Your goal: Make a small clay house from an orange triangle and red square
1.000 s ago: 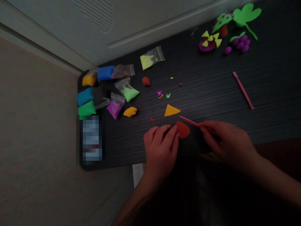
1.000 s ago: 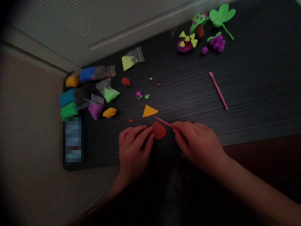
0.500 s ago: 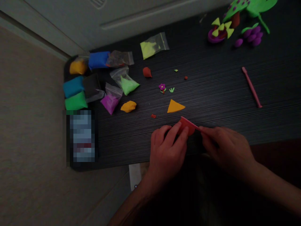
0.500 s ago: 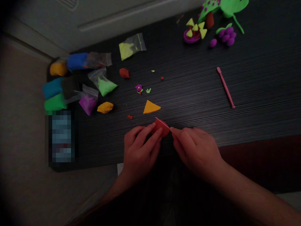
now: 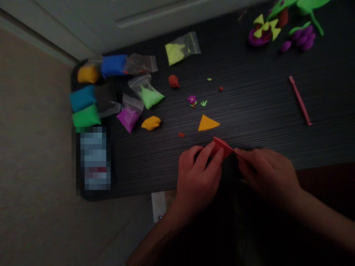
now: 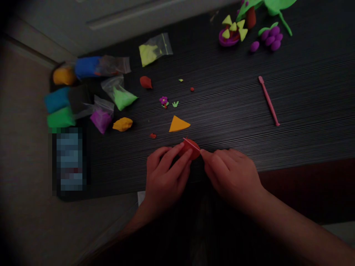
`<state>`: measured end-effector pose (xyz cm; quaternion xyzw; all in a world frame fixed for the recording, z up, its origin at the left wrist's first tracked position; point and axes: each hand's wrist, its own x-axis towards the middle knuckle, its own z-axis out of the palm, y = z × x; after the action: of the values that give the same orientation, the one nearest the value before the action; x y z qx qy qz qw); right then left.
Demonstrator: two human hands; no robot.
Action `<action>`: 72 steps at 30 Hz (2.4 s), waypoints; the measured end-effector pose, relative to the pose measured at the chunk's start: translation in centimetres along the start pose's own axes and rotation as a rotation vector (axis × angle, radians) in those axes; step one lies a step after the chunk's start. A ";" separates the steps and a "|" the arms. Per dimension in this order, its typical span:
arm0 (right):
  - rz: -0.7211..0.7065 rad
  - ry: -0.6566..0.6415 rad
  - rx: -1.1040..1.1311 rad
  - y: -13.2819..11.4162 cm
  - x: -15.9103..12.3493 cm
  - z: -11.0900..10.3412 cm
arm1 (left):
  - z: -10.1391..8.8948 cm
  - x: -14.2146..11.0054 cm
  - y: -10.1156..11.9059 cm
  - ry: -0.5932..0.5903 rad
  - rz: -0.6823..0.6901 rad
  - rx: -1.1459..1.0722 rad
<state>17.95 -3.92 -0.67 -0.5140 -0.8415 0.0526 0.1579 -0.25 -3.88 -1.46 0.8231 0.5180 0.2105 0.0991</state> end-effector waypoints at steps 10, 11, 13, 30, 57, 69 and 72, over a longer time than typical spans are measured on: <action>0.012 -0.025 -0.028 -0.3 0.2 -0.3 | 0.0 0.0 0.1 0.006 0.006 -0.009; 0.013 -0.026 -0.029 -0.4 0.3 -0.3 | 0.0 0.0 0.1 0.005 0.007 -0.010; 0.015 -0.031 -0.038 -0.5 0.4 -0.4 | 0.0 0.0 0.0 0.005 0.007 -0.016; 0.014 0.007 -0.098 -0.8 0.7 -0.4 | 0.2 0.0 0.0 0.041 0.009 -0.002; 0.038 0.014 -0.071 -0.2 1.3 0.2 | 0.2 0.0 0.1 0.023 -0.003 0.001; 0.046 0.036 0.051 0.7 0.4 0.3 | -4.2 -0.8 -3.8 0.249 -0.203 0.052; 0.059 0.050 0.025 1.0 0.0 0.6 | -6.6 -2.0 -8.1 0.333 -0.393 0.268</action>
<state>18.64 -3.43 -1.47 -0.5379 -0.8209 0.0547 0.1838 -10.51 -2.40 0.84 0.6669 0.6999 0.2492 -0.0581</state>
